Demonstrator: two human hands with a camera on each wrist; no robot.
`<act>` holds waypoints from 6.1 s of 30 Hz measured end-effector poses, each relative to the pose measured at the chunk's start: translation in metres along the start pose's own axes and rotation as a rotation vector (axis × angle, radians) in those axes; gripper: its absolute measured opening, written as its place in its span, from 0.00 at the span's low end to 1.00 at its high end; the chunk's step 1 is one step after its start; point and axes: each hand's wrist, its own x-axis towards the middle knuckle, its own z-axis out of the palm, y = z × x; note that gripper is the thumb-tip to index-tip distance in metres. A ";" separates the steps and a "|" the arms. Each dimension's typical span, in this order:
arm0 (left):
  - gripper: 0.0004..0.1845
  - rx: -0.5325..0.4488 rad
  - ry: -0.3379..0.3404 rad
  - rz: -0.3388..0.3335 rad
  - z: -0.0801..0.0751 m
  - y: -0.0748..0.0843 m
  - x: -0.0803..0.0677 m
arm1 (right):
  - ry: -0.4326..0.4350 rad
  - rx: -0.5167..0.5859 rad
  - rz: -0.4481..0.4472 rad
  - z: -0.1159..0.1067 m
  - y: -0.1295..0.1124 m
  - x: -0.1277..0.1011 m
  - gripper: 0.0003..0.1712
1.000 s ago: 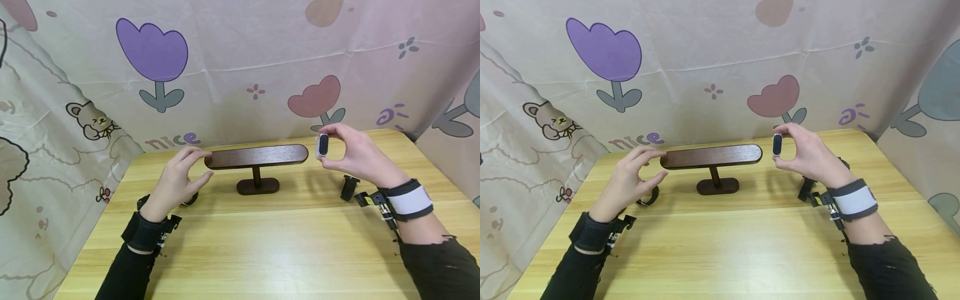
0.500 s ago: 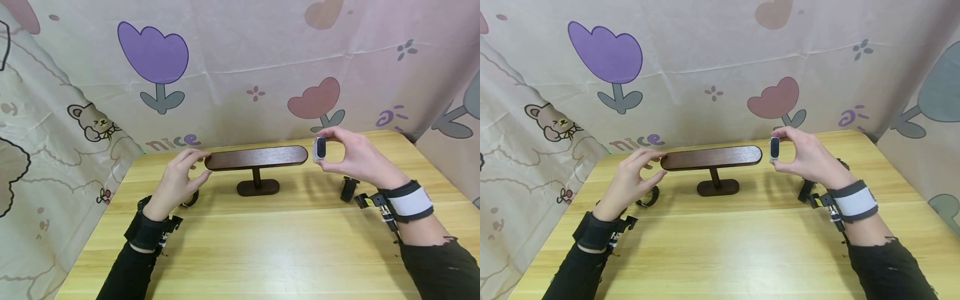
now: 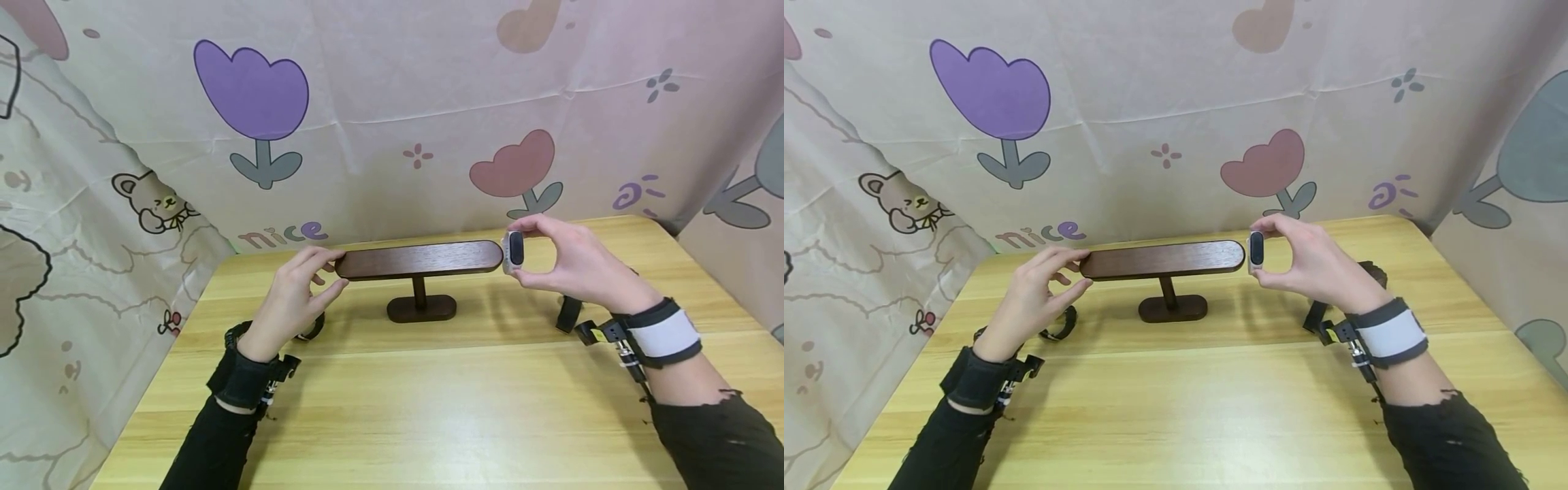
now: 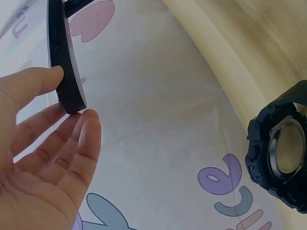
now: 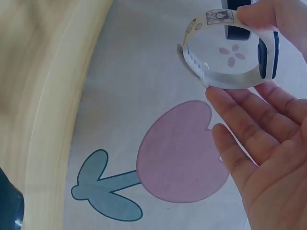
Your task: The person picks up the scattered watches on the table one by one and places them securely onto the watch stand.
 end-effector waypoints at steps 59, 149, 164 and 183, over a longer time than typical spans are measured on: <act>0.23 -0.016 -0.032 -0.033 -0.003 -0.002 0.000 | -0.078 -0.017 -0.202 0.031 -0.027 0.034 0.34; 0.24 -0.017 -0.017 -0.004 -0.001 -0.006 0.000 | -0.117 -0.002 -0.340 0.061 -0.054 0.058 0.37; 0.23 -0.030 0.011 0.028 0.000 -0.005 0.001 | -0.057 -0.028 -0.311 0.043 -0.043 0.044 0.42; 0.22 -0.029 0.046 0.101 -0.003 0.010 0.002 | -0.055 -0.013 -0.160 0.024 -0.025 0.021 0.45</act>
